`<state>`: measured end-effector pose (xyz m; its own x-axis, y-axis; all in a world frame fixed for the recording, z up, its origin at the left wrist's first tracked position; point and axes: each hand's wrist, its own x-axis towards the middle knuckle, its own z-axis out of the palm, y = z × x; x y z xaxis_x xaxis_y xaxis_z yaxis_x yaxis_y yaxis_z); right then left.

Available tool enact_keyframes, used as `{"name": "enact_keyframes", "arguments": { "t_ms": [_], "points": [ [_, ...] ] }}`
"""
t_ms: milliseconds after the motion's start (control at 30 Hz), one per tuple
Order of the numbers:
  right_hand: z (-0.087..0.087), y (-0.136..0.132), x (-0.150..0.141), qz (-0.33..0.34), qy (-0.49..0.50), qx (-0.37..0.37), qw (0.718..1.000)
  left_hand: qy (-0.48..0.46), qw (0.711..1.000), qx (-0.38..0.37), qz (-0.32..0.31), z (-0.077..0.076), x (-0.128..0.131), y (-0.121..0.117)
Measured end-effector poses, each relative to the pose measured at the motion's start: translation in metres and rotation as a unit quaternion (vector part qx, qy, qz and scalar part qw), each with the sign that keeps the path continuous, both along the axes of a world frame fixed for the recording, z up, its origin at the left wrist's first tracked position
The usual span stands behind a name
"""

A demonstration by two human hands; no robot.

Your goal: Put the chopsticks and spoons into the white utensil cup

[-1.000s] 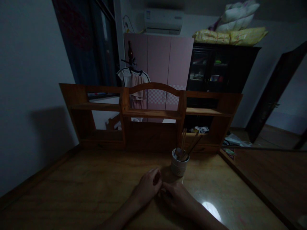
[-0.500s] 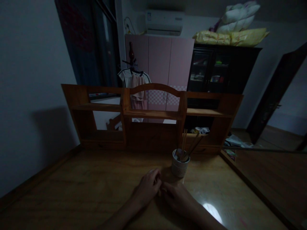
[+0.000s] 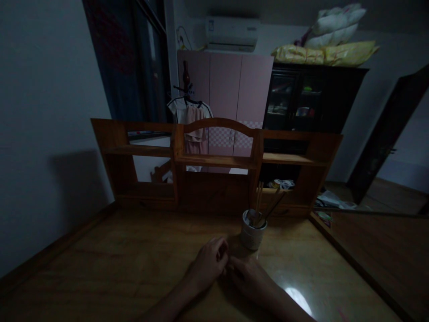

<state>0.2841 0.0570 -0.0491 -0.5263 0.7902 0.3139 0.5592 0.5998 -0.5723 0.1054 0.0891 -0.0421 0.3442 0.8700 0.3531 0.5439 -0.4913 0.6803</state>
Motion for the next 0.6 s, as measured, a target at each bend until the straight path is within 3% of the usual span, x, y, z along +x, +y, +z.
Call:
{"name": "enact_keyframes", "arguments": {
  "t_ms": [500,600],
  "points": [
    [-0.007,0.002,0.0025,-0.006,-0.002,0.027,1.0,0.01,0.999,0.034,-0.014,0.0054,-0.0018,-0.0001],
    [0.0023,0.0082,0.0015,-0.027,-0.006,0.03,0.999,0.003,0.999,0.03,-0.013,0.007,-0.0033,0.0013]
  ]
}}
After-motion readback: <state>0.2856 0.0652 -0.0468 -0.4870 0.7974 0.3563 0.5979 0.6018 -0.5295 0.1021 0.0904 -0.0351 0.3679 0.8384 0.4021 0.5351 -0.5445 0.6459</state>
